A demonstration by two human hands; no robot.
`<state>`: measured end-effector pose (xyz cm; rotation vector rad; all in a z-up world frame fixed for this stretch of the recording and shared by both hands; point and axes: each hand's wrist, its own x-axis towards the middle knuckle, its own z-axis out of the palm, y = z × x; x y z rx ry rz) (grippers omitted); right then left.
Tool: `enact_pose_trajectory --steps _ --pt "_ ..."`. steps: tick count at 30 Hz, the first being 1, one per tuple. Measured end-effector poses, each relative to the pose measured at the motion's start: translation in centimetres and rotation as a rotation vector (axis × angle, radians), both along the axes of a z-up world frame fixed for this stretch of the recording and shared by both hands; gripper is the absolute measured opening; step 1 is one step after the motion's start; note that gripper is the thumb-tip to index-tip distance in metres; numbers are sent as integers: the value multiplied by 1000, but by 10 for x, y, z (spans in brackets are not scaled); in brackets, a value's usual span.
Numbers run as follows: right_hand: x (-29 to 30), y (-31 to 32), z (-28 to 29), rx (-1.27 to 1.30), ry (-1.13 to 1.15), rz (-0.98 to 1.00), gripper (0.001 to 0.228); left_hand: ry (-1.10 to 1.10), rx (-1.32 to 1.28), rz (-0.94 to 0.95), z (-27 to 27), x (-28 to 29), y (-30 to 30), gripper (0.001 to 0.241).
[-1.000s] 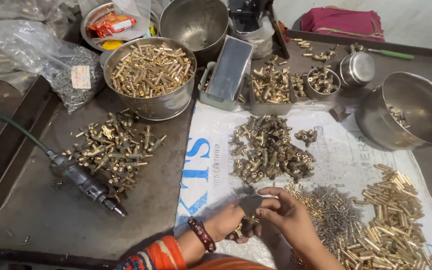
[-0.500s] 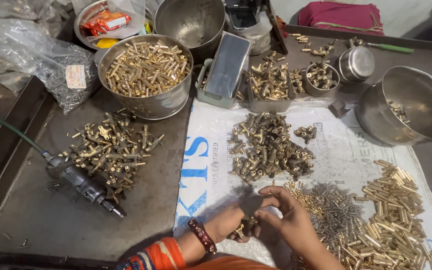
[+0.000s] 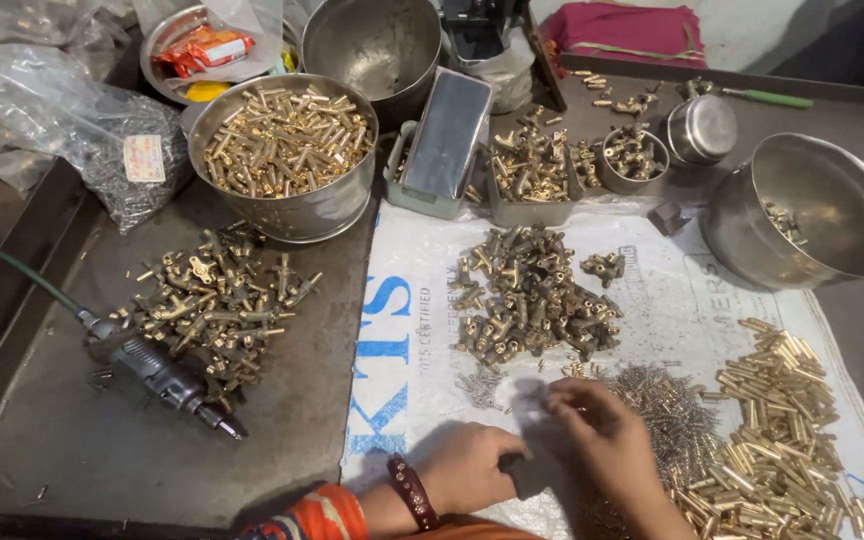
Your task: Assembling small brass fittings with springs on a fabrication workbench.
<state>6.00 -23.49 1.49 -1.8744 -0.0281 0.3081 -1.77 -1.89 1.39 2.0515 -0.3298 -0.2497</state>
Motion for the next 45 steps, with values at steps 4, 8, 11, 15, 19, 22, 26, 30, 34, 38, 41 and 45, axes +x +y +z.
enact_pose_trajectory --steps 4,8,11,15,19,22,26,30,34,38,41,45 --pt "-9 27 13 -418 -479 312 17 249 -117 136 -13 2 4 25" --pt "-11 42 15 -612 -512 388 22 680 -816 284 -16 12 17 43" --pt "-11 49 17 -658 -660 442 13 798 -887 386 1 14 22 48" --pt "-8 46 15 -663 -501 379 14 845 -1064 334 -7 18 23 51" --pt "-13 49 45 -371 -280 299 16 826 -1131 321 -43 18 24 41" --pt "-23 61 60 -264 -612 409 18 838 -1019 430 -14 21 23 36" --pt "-28 64 52 -475 -644 432 15 821 -1014 424 -33 21 21 34" --pt "-31 63 50 -543 -738 483 20 758 -988 411 -53 19 15 32" --pt "-34 64 52 -526 -777 434 15 728 -1010 394 -46 17 15 28" --pt "-37 60 54 -555 -718 398 15 749 -973 382 -36 18 16 31" --pt "-38 58 52 -572 -817 422 15 728 -1038 416 -43 17 14 27" --pt "-38 57 47 -571 -841 502 17 711 -948 473 -57 16 10 23"
